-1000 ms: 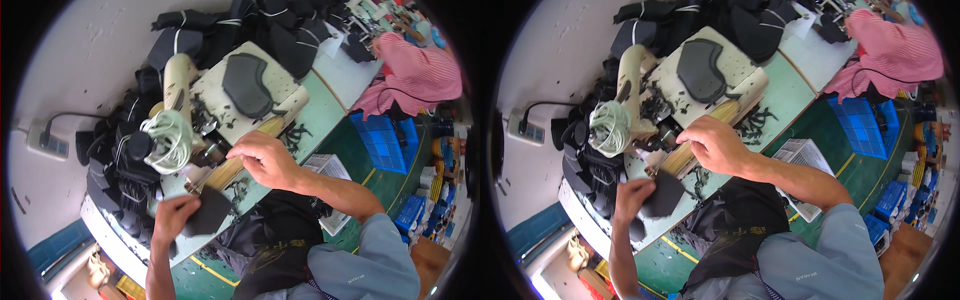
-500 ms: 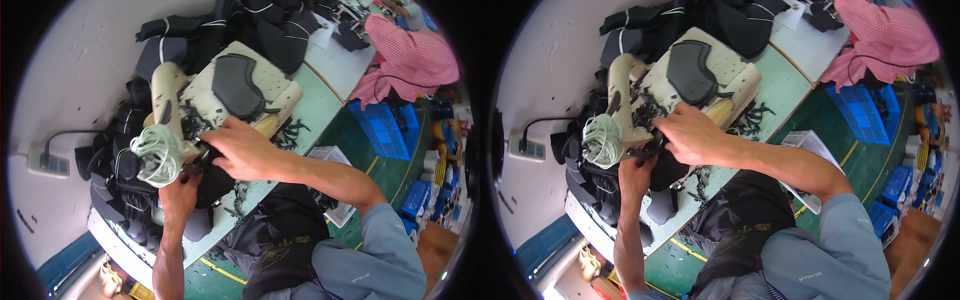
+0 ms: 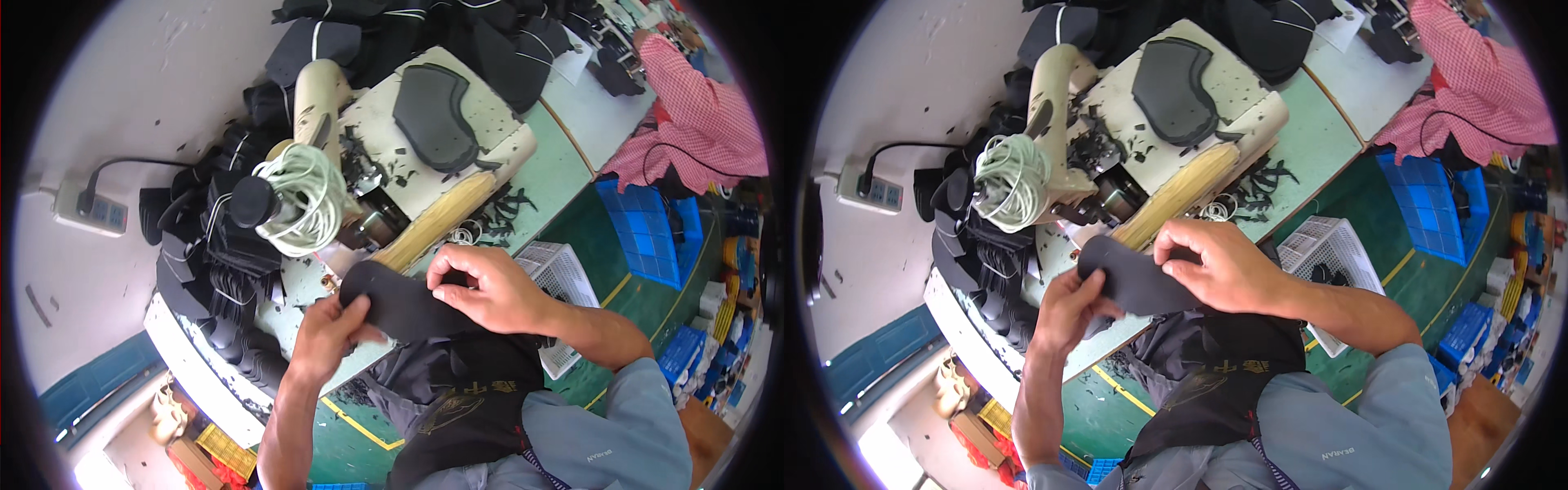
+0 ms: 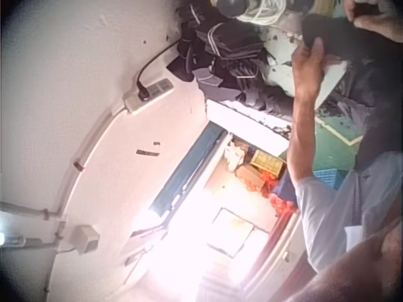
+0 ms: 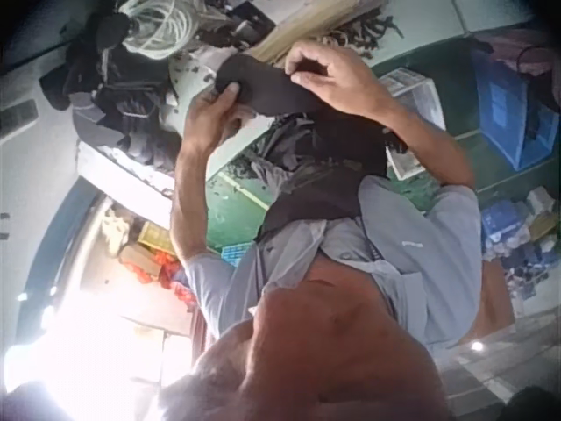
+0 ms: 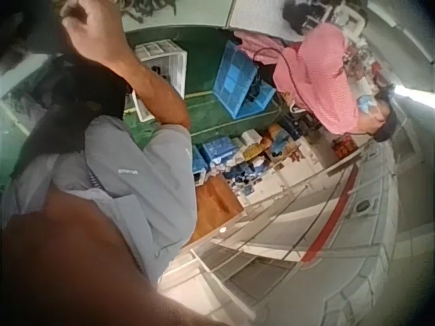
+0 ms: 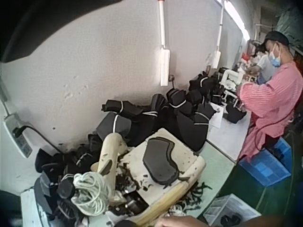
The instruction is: The person trims and thins the edges of shoe upper components using an industrial skiving machine.
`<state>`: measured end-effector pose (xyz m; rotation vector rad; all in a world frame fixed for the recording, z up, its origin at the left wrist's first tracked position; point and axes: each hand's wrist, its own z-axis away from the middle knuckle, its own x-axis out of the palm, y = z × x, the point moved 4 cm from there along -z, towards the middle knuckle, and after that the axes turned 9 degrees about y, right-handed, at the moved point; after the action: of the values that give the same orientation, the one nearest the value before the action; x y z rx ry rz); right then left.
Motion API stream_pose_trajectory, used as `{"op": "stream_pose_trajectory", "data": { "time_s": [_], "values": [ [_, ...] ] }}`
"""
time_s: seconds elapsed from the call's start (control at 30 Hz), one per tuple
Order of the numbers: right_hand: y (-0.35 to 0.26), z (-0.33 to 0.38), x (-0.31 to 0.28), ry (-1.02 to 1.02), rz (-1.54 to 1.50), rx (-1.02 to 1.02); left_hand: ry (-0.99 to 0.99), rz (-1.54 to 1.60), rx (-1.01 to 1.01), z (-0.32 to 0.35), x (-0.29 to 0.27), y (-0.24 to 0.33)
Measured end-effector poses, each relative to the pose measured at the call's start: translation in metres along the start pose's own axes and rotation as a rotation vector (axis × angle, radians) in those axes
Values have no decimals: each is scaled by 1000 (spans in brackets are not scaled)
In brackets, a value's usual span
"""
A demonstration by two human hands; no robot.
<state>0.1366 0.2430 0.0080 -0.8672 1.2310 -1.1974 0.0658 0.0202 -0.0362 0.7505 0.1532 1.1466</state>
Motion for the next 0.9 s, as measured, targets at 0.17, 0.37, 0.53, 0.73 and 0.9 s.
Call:
{"op": "stream_pose_trajectory", "data": {
  "time_s": [0.17,0.37,0.53,0.73,0.9],
  "values": [
    [34,-18,17,6,9,105,151,-21,-91,-15,-7,10],
    [19,-2,7,1,145,158,234,-141,-56,-28,7,22],
    [44,-2,16,167,-6,88,265,-819,253,-38,8,72],
    [16,-44,-4,250,58,60,331,-788,347,-25,-16,50],
    [-42,-39,-57,651,181,-656,640,-1221,538,19,-79,-42]
  ]
}}
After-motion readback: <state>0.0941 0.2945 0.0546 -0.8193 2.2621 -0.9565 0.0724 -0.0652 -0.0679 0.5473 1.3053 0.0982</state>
